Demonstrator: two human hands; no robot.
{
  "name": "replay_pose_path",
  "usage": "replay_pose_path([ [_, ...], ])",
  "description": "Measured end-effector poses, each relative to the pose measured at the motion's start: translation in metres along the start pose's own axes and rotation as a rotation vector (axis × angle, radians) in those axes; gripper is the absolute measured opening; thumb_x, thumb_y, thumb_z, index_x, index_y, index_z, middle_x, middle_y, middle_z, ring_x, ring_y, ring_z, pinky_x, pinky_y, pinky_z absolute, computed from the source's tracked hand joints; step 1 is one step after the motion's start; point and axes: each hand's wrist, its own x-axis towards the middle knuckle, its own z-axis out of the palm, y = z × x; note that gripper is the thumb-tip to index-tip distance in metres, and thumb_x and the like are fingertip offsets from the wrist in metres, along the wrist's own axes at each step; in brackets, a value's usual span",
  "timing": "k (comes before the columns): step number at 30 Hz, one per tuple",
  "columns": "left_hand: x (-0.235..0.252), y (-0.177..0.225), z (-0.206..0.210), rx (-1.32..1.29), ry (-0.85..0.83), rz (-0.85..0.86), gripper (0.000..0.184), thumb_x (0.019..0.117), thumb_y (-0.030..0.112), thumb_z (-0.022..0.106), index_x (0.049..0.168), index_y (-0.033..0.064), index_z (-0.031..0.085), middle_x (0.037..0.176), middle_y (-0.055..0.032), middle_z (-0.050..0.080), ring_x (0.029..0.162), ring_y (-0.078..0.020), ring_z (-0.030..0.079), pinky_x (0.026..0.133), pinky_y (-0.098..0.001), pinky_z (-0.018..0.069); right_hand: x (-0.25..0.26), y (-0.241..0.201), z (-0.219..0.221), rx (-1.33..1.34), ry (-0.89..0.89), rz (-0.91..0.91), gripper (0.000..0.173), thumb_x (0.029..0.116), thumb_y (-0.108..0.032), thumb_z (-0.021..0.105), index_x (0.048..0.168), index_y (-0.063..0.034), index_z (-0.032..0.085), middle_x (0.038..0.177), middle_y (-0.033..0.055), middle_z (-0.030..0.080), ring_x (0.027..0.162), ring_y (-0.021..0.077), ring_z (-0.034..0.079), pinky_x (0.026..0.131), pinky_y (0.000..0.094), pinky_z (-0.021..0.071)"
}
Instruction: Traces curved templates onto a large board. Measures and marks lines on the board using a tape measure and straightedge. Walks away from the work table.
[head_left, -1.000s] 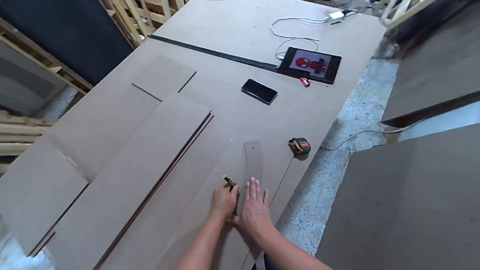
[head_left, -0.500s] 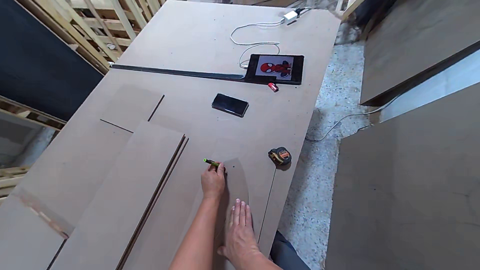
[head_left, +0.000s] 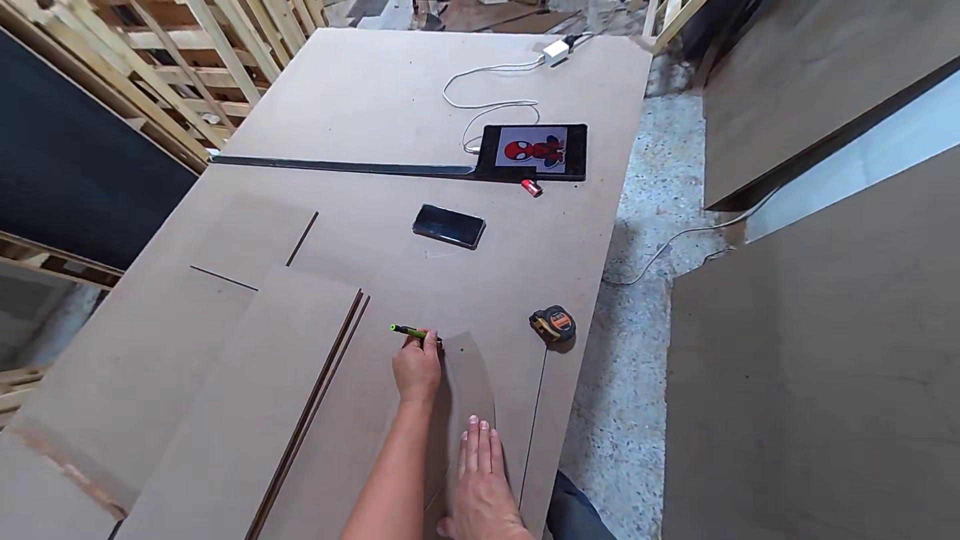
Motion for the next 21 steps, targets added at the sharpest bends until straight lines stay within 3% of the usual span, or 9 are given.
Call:
replay_pose_path([
  [7,0.015,0.024,0.004,0.008,-0.147,-0.005,0.032,0.1066,0.037,0.056,0.112,0.0115,0.074,0.094,-0.0078,0.075,0.090,-0.0244,0.072,0.087,-0.0524,0.0566,-0.001,0.000,0.000,0.005,-0.002,0.004,0.130,0.0808,-0.075,0.066,0.157,0.0177,0.014,0.165,0.0398,-0.001,0.155,0.0547,0.006,0.124,0.0673,0.0085],
  [12,0.026,0.034,0.013,0.003,-0.217,-0.003,0.031,0.1054,0.038,0.058,0.112,0.0125,0.074,0.090,-0.0074,0.074,0.083,-0.0237,0.071,0.080,-0.0507,0.0574,-0.001,-0.001,0.002,0.023,0.020,0.014,0.131,0.0791,-0.071,0.071,0.158,0.0160,0.012,0.166,0.0387,-0.001,0.156,0.0534,0.006,0.125,0.0655,0.0078],
  [21,0.030,0.030,0.007,-0.053,-0.264,-0.016,0.032,0.1041,0.042,0.060,0.108,0.0160,0.077,0.093,-0.0002,0.078,0.091,-0.0177,0.074,0.089,-0.0508,0.0570,0.000,-0.003,0.005,0.023,0.062,0.027,0.132,0.0756,-0.073,0.072,0.157,0.0163,0.018,0.166,0.0375,0.003,0.156,0.0527,0.010,0.125,0.0656,0.0096],
])
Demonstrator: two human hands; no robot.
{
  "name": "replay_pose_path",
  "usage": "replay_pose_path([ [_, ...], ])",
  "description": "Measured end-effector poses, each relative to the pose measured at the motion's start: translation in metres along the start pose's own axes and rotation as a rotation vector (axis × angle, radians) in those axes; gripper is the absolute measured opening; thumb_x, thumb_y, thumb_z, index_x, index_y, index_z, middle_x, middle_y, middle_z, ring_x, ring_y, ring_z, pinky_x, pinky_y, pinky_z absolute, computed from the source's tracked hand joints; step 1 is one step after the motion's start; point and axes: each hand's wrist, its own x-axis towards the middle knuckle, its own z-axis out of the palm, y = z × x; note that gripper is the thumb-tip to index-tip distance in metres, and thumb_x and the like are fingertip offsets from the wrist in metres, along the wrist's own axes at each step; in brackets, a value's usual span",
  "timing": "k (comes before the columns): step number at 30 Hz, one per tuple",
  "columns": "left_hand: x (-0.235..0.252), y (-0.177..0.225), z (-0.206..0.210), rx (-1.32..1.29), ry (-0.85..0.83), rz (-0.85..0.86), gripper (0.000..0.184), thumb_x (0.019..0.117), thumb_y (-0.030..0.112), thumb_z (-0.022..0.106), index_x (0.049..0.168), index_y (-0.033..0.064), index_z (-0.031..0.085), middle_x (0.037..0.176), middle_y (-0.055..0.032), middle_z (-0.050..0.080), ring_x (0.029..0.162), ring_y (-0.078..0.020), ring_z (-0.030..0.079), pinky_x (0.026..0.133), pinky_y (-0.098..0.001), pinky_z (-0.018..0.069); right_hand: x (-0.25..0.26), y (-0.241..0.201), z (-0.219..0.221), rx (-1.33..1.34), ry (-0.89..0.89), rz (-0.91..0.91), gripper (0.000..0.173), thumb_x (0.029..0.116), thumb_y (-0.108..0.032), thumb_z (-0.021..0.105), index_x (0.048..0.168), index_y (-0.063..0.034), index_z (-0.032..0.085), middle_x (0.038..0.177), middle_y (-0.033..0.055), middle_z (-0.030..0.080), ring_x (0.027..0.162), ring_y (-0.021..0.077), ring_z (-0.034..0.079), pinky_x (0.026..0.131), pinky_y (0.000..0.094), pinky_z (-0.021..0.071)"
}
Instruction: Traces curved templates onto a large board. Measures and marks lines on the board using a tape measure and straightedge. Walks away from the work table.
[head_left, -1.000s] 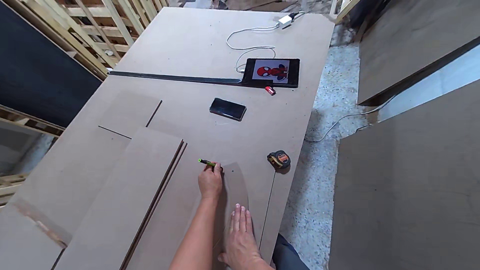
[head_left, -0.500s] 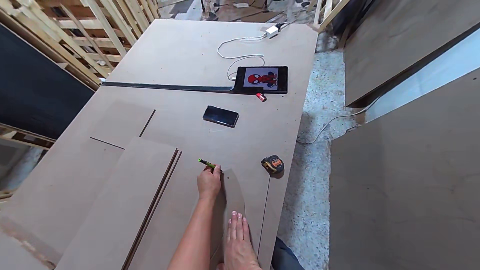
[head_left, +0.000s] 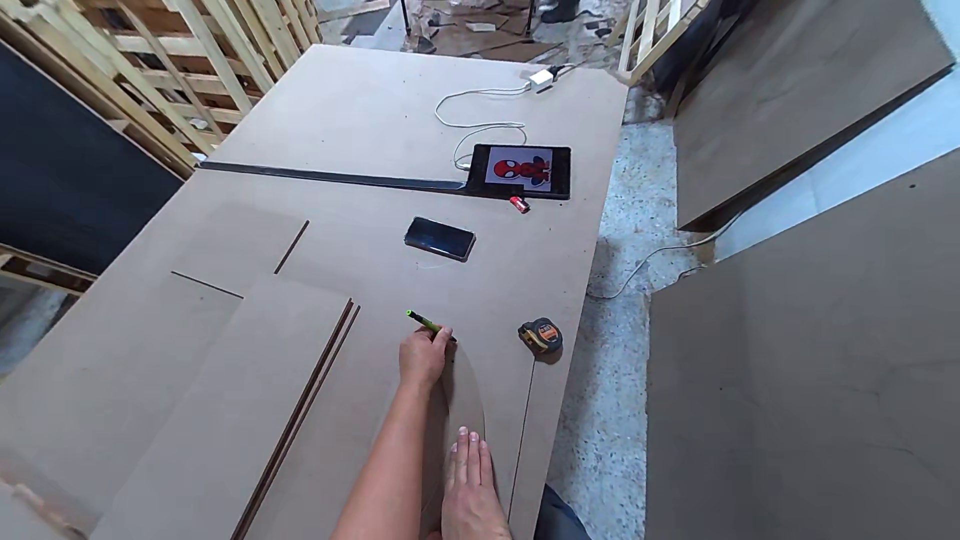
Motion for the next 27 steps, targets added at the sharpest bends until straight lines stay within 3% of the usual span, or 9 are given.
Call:
replay_pose_path([
  [4,-0.002,0.003,-0.001,0.011,-0.015,-0.013,0.032,0.1042,0.043,0.059,0.106,0.0168,0.078,0.093,0.0008,0.078,0.092,-0.0170,0.074,0.090,-0.0508,0.0562,-0.002,-0.001,0.001,-0.011,0.008,0.004,0.135,0.0747,-0.076,0.071,0.157,0.0160,0.017,0.166,0.0384,0.003,0.155,0.0529,0.010,0.125,0.0653,0.0093],
  [7,-0.003,0.004,-0.004,0.033,0.013,-0.038,0.031,0.1050,0.040,0.058,0.106,0.0145,0.077,0.094,-0.0033,0.077,0.093,-0.0213,0.072,0.089,-0.0516,0.0556,-0.001,-0.002,0.000,-0.027,0.002,0.002,0.135,0.0751,-0.076,0.070,0.157,0.0161,0.016,0.166,0.0387,0.004,0.155,0.0532,0.010,0.125,0.0650,0.0092],
  [11,-0.034,-0.019,-0.034,-0.056,0.161,-0.071,0.034,0.1063,0.037,0.056,0.110,0.0094,0.075,0.095,-0.0088,0.076,0.091,-0.0262,0.072,0.087,-0.0538,0.0561,0.001,0.000,0.001,0.011,0.010,-0.002,0.135,0.0757,-0.078,0.068,0.156,0.0174,0.017,0.164,0.0413,0.003,0.155,0.0557,0.006,0.124,0.0686,0.0075],
  [14,-0.117,-0.080,-0.087,-0.276,0.358,-0.052,0.035,0.1065,0.039,0.056,0.115,0.0094,0.072,0.092,-0.0070,0.076,0.082,-0.0213,0.072,0.079,-0.0465,0.0590,-0.005,0.007,0.004,0.109,0.171,-0.063,0.131,0.0720,-0.070,0.077,0.152,0.0204,0.027,0.161,0.0442,0.014,0.153,0.0583,0.013,0.124,0.0700,0.0092],
  [17,-0.245,-0.189,-0.141,-0.393,0.561,-0.160,0.028,0.1038,0.032,0.063,0.115,0.0088,0.072,0.094,-0.0075,0.076,0.083,-0.0197,0.074,0.081,-0.0426,0.0623,-0.013,0.009,0.008,0.090,0.273,-0.152,0.129,0.0711,-0.072,0.079,0.147,0.0225,0.034,0.155,0.0480,0.025,0.148,0.0624,0.022,0.121,0.0719,0.0171],
  [19,-0.345,-0.263,-0.161,-0.429,0.769,-0.317,0.021,0.1011,0.022,0.067,0.111,0.0048,0.071,0.091,-0.0095,0.075,0.079,-0.0207,0.072,0.077,-0.0418,0.0619,-0.010,0.010,0.011,0.028,0.274,-0.181,0.134,0.0696,-0.078,0.075,0.146,0.0230,0.034,0.154,0.0488,0.024,0.147,0.0635,0.023,0.120,0.0733,0.0186],
  [21,-0.440,-0.316,-0.157,-0.471,0.968,-0.497,0.018,0.1001,0.017,0.068,0.108,0.0016,0.070,0.087,-0.0100,0.073,0.075,-0.0194,0.071,0.072,-0.0384,0.0617,-0.003,0.016,0.017,0.000,0.287,-0.185,0.141,0.0654,-0.084,0.073,0.147,0.0231,0.031,0.156,0.0485,0.022,0.147,0.0638,0.022,0.119,0.0748,0.0181],
  [23,-0.512,-0.342,-0.132,-0.533,1.079,-0.621,0.017,0.1014,0.015,0.064,0.107,-0.0001,0.070,0.083,-0.0092,0.073,0.070,-0.0173,0.070,0.066,-0.0342,0.0611,0.004,0.019,0.023,-0.046,0.291,-0.164,0.149,0.0604,-0.090,0.071,0.148,0.0225,0.029,0.157,0.0473,0.020,0.148,0.0624,0.022,0.118,0.0752,0.0196],
  [27,-0.557,-0.353,-0.075,-0.745,1.044,-0.623,0.021,0.1034,0.015,0.061,0.112,-0.0006,0.072,0.090,-0.0114,0.077,0.079,-0.0205,0.076,0.074,-0.0362,0.0651,0.012,0.016,0.025,-0.182,0.245,-0.071,0.155,0.0558,-0.095,0.068,0.150,0.0210,0.026,0.160,0.0443,0.017,0.150,0.0563,0.024,0.119,0.0693,0.0257],
])
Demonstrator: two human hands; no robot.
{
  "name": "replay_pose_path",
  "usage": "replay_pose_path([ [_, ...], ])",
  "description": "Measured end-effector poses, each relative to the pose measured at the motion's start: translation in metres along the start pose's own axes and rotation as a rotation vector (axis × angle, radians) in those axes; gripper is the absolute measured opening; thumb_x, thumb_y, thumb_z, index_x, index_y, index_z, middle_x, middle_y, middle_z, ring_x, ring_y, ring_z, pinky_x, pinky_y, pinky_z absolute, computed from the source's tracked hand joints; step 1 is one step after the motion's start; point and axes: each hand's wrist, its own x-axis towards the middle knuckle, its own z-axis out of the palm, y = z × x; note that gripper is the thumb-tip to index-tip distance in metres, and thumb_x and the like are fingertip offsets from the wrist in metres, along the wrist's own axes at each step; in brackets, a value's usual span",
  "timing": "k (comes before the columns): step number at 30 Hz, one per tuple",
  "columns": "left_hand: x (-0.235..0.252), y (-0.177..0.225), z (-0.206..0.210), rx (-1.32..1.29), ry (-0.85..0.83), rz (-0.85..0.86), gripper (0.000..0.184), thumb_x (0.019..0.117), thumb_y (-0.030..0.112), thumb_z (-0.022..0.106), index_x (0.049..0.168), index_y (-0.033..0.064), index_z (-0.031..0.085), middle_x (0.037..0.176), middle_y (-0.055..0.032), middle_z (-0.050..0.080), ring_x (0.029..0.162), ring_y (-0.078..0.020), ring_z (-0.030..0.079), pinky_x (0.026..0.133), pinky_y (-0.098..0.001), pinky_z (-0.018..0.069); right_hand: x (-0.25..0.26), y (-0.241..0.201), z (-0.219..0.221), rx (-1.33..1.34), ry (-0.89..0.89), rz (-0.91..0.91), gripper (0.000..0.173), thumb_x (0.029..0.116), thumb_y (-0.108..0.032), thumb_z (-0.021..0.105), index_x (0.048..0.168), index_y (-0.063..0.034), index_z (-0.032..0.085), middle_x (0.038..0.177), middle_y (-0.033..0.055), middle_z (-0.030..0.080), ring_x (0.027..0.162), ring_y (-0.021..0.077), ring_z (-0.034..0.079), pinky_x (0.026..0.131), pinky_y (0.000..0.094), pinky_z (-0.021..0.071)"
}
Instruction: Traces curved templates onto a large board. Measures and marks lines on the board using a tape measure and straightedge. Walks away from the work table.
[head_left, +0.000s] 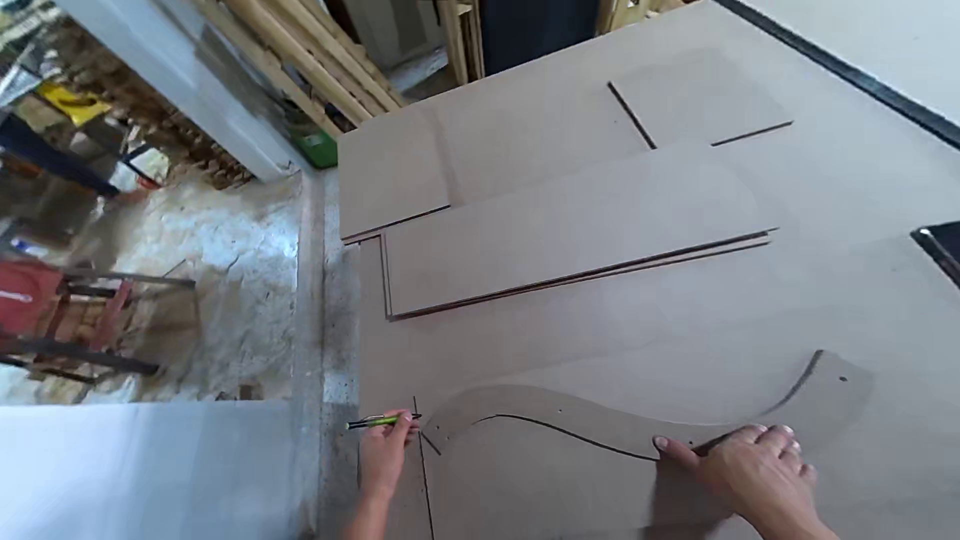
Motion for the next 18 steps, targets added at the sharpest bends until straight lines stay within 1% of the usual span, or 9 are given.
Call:
replay_pose_path([
  [2,-0.010,-0.012,0.006,-0.037,0.019,-0.005,0.018,0.1021,0.012,0.063,0.112,0.0002,0.072,0.092,-0.0105,0.077,0.082,-0.0196,0.076,0.078,-0.0361,0.0654,0.002,0.001,-0.001,-0.048,-0.024,0.008,0.154,0.0567,-0.096,0.066,0.150,0.0205,0.027,0.160,0.0441,0.017,0.151,0.0556,0.024,0.119,0.0682,0.0271],
  [4,-0.014,-0.022,0.008,-0.059,0.057,-0.003,0.015,0.1007,0.012,0.065,0.110,0.0012,0.072,0.090,-0.0090,0.077,0.082,-0.0181,0.076,0.079,-0.0350,0.0657,0.004,0.002,-0.002,-0.087,-0.035,0.009,0.152,0.0580,-0.096,0.065,0.149,0.0199,0.029,0.159,0.0441,0.019,0.150,0.0556,0.027,0.118,0.0680,0.0293],
  [6,-0.011,-0.030,0.006,-0.054,0.070,0.011,0.015,0.1002,0.014,0.066,0.107,0.0030,0.073,0.089,-0.0067,0.077,0.081,-0.0161,0.076,0.080,-0.0337,0.0655,0.006,0.003,-0.003,-0.116,-0.048,0.018,0.150,0.0583,-0.096,0.065,0.149,0.0189,0.031,0.159,0.0428,0.021,0.149,0.0545,0.028,0.117,0.0678,0.0316],
  [7,-0.007,-0.033,0.005,-0.038,0.062,0.019,0.015,0.1000,0.016,0.066,0.106,0.0046,0.074,0.088,-0.0051,0.077,0.082,-0.0147,0.076,0.081,-0.0334,0.0651,0.007,0.003,-0.003,-0.122,-0.057,0.019,0.151,0.0585,-0.097,0.064,0.150,0.0186,0.030,0.160,0.0425,0.021,0.150,0.0543,0.028,0.117,0.0681,0.0315],
  [9,0.002,-0.030,0.006,0.016,0.014,0.037,0.017,0.0992,0.021,0.067,0.104,0.0087,0.077,0.089,-0.0018,0.077,0.083,-0.0114,0.074,0.082,-0.0333,0.0631,0.007,0.004,-0.003,-0.135,-0.065,0.024,0.152,0.0581,-0.098,0.063,0.151,0.0180,0.029,0.161,0.0420,0.020,0.150,0.0538,0.028,0.117,0.0678,0.0315],
  [12,0.013,-0.017,0.015,0.111,-0.083,0.063,0.017,0.0980,0.027,0.069,0.102,0.0141,0.079,0.088,0.0025,0.075,0.081,-0.0061,0.070,0.080,-0.0313,0.0592,0.007,0.005,-0.003,-0.153,-0.071,0.037,0.152,0.0576,-0.098,0.062,0.151,0.0173,0.029,0.161,0.0409,0.021,0.150,0.0526,0.029,0.117,0.0668,0.0321],
  [14,0.017,-0.012,0.019,0.161,-0.107,0.063,0.016,0.0984,0.029,0.069,0.102,0.0162,0.079,0.088,0.0038,0.075,0.079,-0.0052,0.069,0.078,-0.0307,0.0586,0.006,0.002,-0.006,-0.163,-0.081,0.044,0.152,0.0581,-0.099,0.061,0.151,0.0169,0.029,0.161,0.0402,0.021,0.150,0.0518,0.029,0.117,0.0666,0.0324],
  [16,0.015,-0.014,0.018,0.195,-0.091,0.070,0.017,0.0989,0.029,0.068,0.102,0.0166,0.079,0.086,0.0041,0.074,0.077,-0.0050,0.068,0.075,-0.0302,0.0583,0.006,0.002,-0.006,-0.175,-0.087,0.045,0.152,0.0587,-0.099,0.060,0.152,0.0164,0.029,0.161,0.0401,0.021,0.151,0.0511,0.028,0.117,0.0667,0.0314],
  [18,0.006,-0.026,0.011,0.217,-0.039,0.097,0.017,0.0985,0.028,0.066,0.101,0.0164,0.079,0.085,0.0049,0.074,0.075,-0.0038,0.068,0.074,-0.0287,0.0591,0.006,0.003,-0.005,-0.170,-0.084,0.041,0.151,0.0588,-0.099,0.060,0.151,0.0162,0.030,0.161,0.0403,0.021,0.151,0.0511,0.028,0.118,0.0670,0.0309],
])
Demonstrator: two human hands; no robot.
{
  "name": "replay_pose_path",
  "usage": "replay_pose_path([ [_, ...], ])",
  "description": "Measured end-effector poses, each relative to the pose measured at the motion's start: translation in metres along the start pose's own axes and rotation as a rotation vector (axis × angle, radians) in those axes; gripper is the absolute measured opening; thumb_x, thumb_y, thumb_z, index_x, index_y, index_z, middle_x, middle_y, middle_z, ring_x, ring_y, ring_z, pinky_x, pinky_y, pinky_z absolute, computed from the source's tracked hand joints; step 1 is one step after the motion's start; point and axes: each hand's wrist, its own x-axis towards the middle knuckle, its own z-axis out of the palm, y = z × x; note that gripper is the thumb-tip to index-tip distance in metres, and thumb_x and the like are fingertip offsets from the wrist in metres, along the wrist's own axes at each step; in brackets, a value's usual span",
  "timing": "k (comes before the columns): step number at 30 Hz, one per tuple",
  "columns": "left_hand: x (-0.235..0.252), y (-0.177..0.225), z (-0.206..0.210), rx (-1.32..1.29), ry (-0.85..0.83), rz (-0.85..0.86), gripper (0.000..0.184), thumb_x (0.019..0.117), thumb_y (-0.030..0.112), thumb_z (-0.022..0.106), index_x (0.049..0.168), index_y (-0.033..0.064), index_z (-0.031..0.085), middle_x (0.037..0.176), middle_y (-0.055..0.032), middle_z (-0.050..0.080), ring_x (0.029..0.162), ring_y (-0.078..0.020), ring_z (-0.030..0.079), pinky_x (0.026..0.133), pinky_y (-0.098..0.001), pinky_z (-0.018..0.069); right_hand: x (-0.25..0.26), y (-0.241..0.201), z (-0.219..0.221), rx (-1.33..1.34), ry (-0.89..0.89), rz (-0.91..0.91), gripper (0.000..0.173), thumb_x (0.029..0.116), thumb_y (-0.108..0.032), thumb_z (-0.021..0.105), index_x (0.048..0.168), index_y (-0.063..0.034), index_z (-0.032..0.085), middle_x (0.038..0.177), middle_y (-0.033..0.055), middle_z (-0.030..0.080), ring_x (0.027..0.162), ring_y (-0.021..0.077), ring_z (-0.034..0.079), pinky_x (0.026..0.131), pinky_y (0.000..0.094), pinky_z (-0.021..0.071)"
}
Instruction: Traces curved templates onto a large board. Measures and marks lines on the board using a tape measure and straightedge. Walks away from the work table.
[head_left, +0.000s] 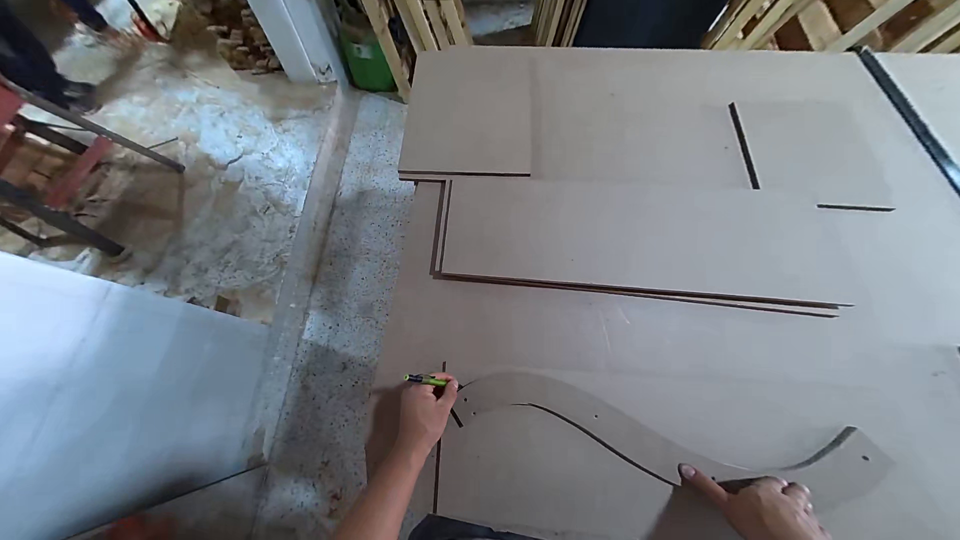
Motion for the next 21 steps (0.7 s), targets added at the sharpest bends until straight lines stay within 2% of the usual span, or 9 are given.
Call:
replay_pose_path([
  [5,-0.031,-0.029,-0.003,-0.029,0.161,0.114,0.015,0.0954,0.022,0.066,0.100,0.0119,0.078,0.083,0.0035,0.075,0.071,-0.0010,0.069,0.068,-0.0222,0.0606,0.004,0.003,0.004,-0.006,-0.005,0.006,0.150,0.0583,-0.099,0.060,0.151,0.0153,0.032,0.162,0.0388,0.022,0.150,0.0502,0.031,0.117,0.0655,0.0333],
  [11,-0.042,-0.036,0.004,-0.131,0.206,0.127,0.014,0.0975,0.019,0.067,0.103,0.0086,0.076,0.085,0.0020,0.075,0.071,-0.0024,0.070,0.069,-0.0217,0.0614,0.004,0.004,0.002,-0.002,-0.014,-0.009,0.149,0.0584,-0.100,0.059,0.150,0.0155,0.033,0.160,0.0395,0.024,0.148,0.0517,0.033,0.115,0.0669,0.0354],
  [16,-0.044,-0.037,0.007,-0.101,0.230,0.170,0.017,0.0980,0.021,0.068,0.106,0.0086,0.076,0.088,0.0021,0.075,0.071,-0.0016,0.069,0.069,-0.0210,0.0611,0.004,0.004,0.002,-0.006,-0.011,0.000,0.150,0.0572,-0.100,0.060,0.149,0.0151,0.034,0.160,0.0395,0.024,0.147,0.0516,0.035,0.114,0.0673,0.0368],
  [21,-0.050,-0.040,0.013,-0.107,0.263,0.225,0.016,0.0973,0.018,0.068,0.105,0.0075,0.076,0.093,0.0004,0.075,0.074,-0.0017,0.069,0.071,-0.0198,0.0608,0.003,0.003,0.002,-0.009,-0.017,0.006,0.146,0.0609,-0.098,0.060,0.150,0.0148,0.034,0.160,0.0393,0.024,0.148,0.0512,0.034,0.116,0.0657,0.0353],
])
